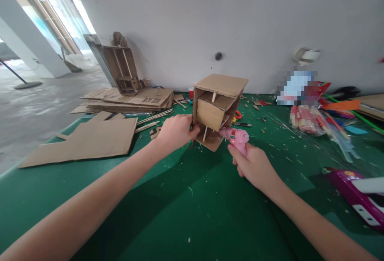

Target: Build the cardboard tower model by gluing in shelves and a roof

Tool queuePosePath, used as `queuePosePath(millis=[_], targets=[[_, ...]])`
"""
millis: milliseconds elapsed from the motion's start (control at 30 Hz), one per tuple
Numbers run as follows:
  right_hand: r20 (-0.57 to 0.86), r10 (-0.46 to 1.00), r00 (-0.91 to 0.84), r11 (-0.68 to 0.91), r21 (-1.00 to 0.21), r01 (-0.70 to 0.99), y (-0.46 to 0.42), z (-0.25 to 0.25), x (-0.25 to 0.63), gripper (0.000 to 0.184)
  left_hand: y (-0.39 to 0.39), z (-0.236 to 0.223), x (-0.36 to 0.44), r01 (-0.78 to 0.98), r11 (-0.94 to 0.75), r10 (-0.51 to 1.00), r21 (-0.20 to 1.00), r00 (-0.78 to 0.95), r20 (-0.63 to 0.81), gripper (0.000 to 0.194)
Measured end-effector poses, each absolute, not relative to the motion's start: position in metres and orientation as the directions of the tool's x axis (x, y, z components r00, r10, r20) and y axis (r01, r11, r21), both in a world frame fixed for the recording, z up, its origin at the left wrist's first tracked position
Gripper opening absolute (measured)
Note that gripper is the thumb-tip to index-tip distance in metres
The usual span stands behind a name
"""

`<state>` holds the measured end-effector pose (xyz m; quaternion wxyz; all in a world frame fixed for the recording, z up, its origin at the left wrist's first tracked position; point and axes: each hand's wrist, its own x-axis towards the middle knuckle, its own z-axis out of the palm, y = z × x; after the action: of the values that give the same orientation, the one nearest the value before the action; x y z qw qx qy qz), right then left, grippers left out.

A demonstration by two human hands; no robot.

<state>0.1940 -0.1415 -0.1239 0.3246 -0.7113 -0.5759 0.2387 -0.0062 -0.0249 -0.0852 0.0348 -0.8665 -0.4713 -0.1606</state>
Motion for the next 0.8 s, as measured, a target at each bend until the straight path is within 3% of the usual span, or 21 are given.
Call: queuePosePath(millis=[533, 800], targets=[[0.001, 0.985, 0.173, -0.109, -0.772, 0.626, -0.127, -0.134, 0.198, 0.044, -0.026, -0.084, -0.005, 0.823, -0.558, 0.810, 0.108, 0.512, 0.287, 0.024], [-0.032, 0.973, 0.228, -0.162, -0.801, 0.577, -0.128, -0.127, 0.193, 0.040, -0.028, -0.082, -0.005, 0.823, -0.556, 0.815, 0.116, 0.512, 0.271, 0.025]])
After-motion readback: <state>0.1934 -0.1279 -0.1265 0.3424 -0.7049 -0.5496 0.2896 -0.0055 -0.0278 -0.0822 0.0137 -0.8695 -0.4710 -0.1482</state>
